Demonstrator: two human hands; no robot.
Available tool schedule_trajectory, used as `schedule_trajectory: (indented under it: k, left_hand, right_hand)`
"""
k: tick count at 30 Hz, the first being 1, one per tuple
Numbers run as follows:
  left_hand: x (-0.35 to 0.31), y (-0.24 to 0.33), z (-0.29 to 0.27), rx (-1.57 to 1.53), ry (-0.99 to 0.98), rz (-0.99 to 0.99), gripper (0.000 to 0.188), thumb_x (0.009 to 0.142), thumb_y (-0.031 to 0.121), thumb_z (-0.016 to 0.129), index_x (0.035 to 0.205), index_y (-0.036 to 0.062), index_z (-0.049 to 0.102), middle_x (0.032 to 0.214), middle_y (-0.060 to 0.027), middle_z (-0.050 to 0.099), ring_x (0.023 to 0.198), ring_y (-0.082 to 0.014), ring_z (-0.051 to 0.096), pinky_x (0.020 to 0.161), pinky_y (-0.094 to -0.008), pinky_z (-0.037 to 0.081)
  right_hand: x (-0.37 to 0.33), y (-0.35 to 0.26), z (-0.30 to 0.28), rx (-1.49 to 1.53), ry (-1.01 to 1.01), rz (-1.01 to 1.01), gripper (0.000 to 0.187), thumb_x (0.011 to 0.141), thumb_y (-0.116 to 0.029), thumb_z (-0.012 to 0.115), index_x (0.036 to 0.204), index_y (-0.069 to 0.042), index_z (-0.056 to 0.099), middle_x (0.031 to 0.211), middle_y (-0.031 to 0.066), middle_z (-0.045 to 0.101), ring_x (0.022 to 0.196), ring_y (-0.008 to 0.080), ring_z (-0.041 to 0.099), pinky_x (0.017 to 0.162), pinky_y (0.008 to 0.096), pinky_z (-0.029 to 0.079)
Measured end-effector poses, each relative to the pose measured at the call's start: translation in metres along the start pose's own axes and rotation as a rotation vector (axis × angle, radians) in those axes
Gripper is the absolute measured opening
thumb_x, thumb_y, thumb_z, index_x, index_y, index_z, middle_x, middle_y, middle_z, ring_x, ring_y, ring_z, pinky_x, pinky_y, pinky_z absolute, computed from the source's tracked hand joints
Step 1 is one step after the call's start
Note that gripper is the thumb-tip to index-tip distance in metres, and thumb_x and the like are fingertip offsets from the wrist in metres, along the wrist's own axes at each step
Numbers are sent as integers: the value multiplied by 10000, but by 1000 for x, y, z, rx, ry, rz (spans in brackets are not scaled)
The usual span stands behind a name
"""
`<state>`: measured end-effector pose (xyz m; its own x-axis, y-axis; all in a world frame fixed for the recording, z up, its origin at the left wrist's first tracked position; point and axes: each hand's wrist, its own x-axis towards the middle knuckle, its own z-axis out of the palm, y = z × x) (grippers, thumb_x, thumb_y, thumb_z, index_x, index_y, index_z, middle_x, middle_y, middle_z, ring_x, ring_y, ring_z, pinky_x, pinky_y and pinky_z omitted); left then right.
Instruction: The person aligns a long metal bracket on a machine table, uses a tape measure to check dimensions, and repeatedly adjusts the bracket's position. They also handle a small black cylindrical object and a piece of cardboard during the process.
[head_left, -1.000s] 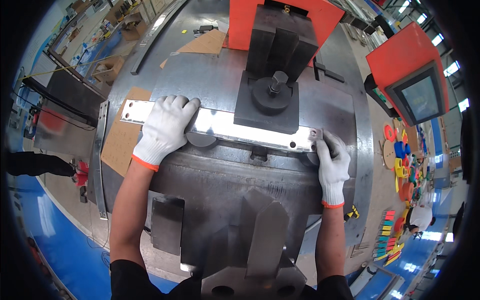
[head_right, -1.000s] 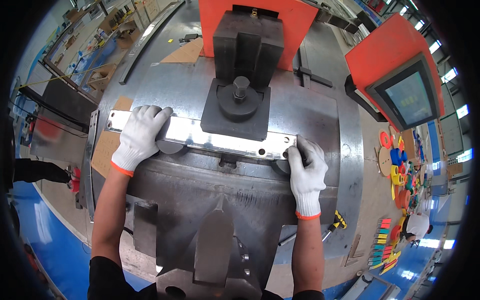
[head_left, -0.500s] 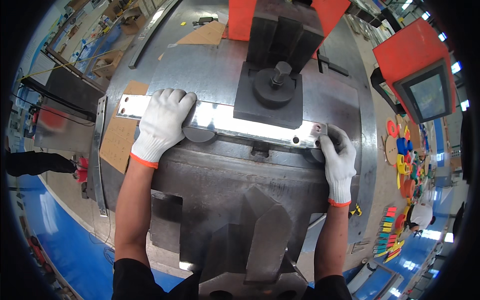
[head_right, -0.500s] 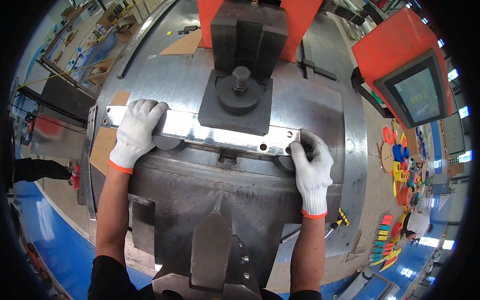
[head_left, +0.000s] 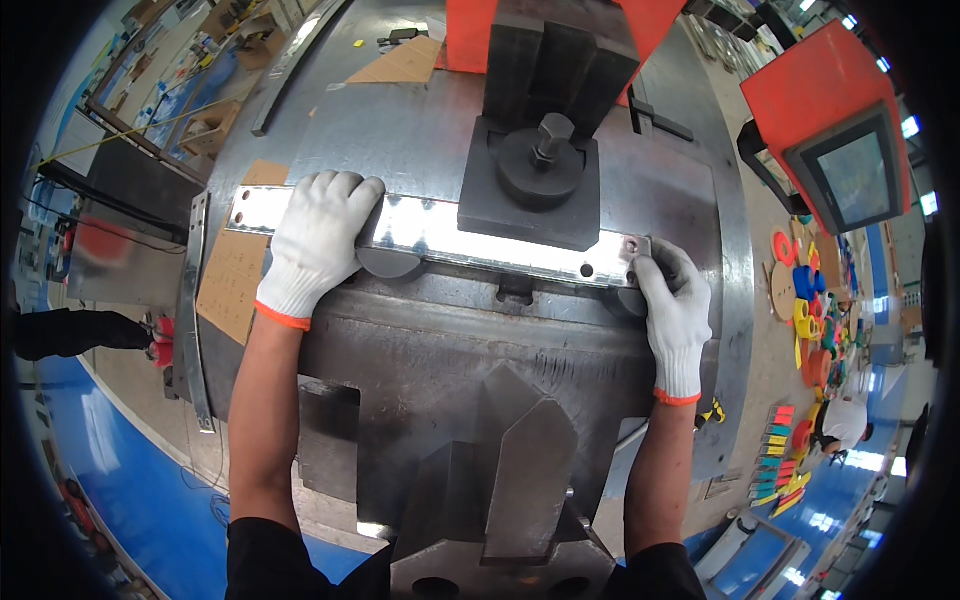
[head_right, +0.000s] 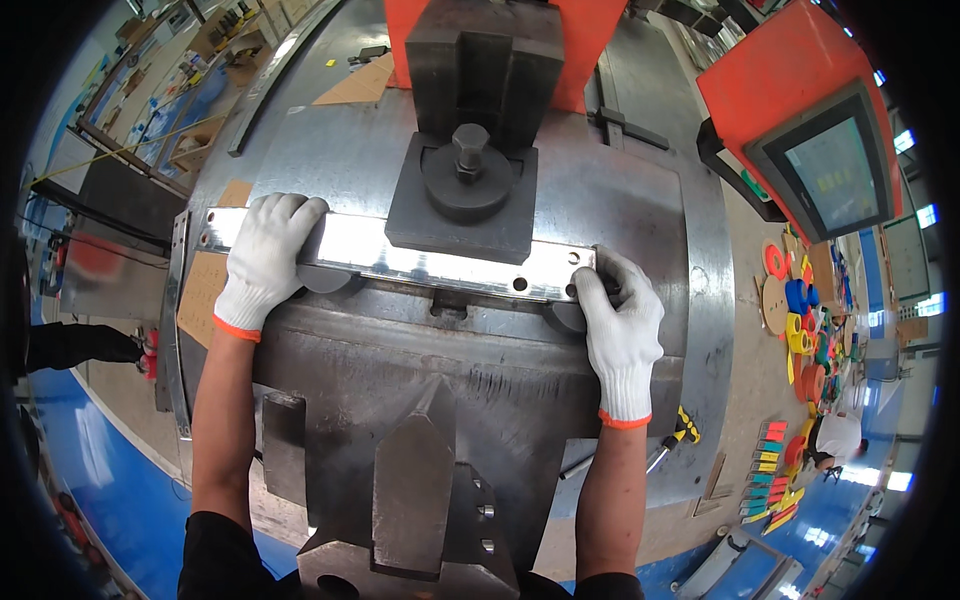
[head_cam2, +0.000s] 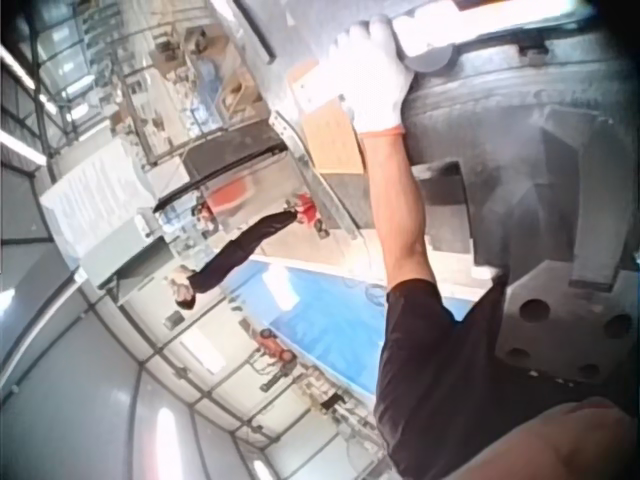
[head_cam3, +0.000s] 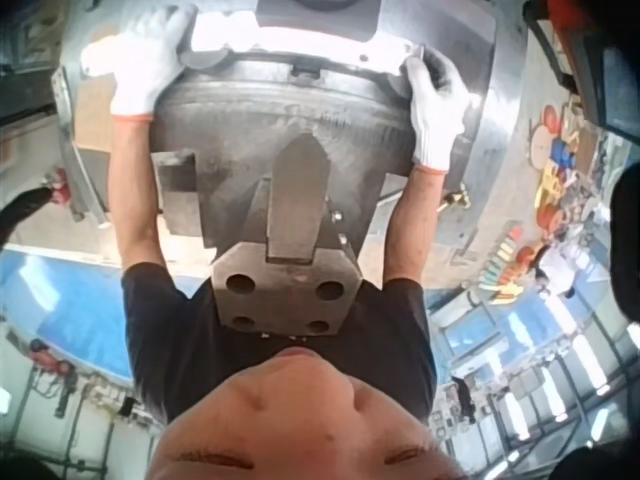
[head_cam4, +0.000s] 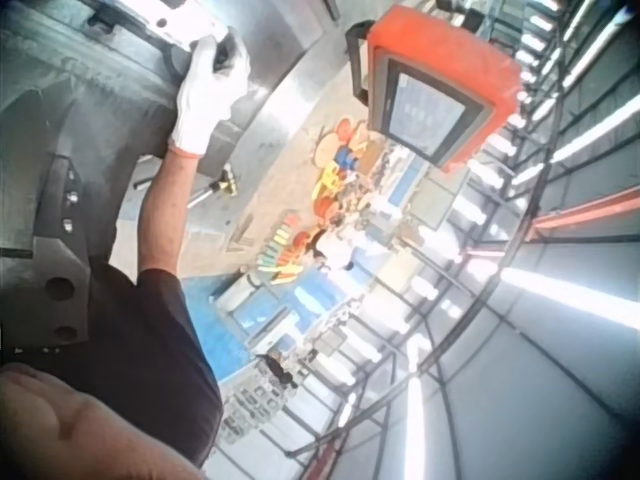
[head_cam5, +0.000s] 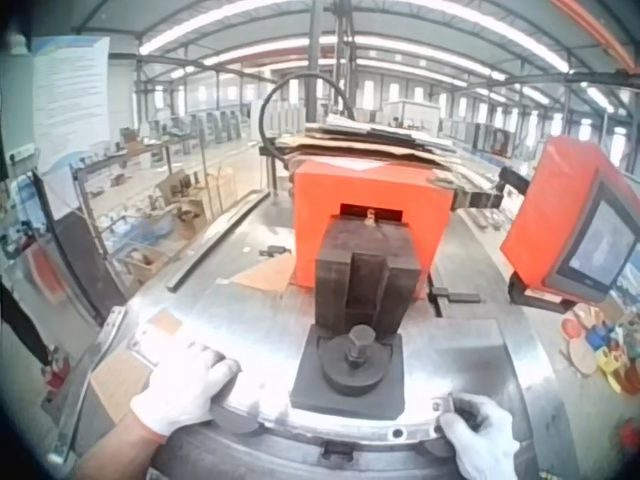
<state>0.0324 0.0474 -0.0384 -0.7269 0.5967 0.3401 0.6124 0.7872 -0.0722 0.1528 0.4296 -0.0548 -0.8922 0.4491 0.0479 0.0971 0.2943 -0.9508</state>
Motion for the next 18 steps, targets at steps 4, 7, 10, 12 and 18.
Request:
schedule_trajectory:
  k: [4, 7, 10, 12, 18]
  left_hand:
    - [0, 1, 0, -9, 10, 5, 435, 743, 57, 744, 1170, 92, 671, 1035, -116, 686, 1021, -341, 668, 935, -447, 515]
    - [0, 0, 2, -10, 24, 14, 431, 747, 61, 746, 1170, 94, 671, 1033, -116, 686, 1021, -340, 668, 933, -448, 516]
    - [0, 0, 2, 0, 35, 18, 425, 754, 62, 745, 1171, 93, 671, 1030, -116, 687, 1020, -340, 669, 931, -449, 517]
    - [0, 0, 1, 8, 26, 13, 423, 757, 63, 746, 1172, 91, 671, 1030, -117, 688, 1019, -340, 671, 930, -450, 519]
    - [-1, 0, 2, 17, 10, 3, 426, 755, 63, 750, 1174, 84, 670, 1033, -119, 690, 1015, -340, 673, 925, -453, 523]
  right_hand:
    - [1, 4, 0, -22, 2, -3, 314, 973, -55, 718, 1245, 103, 708, 1126, 133, 739, 933, 158, 723, 864, 297, 586]
    - [-1, -2, 1, 26, 3, 7, 306, 987, -55, 707, 1245, 108, 701, 1104, 132, 745, 927, 153, 720, 856, 292, 583]
    - [-1, -1, 2, 68, 11, 20, 307, 999, -69, 708, 1247, 112, 693, 1084, 129, 749, 907, 148, 716, 843, 287, 580]
    - [-2, -7, 3, 32, 8, 21, 302, 1014, -85, 712, 1245, 108, 692, 1064, 121, 749, 889, 141, 709, 832, 282, 576]
    - [-3, -3, 3, 60, 10, 24, 288, 1026, -93, 716, 1238, 99, 696, 1038, 112, 749, 886, 135, 705, 813, 275, 574]
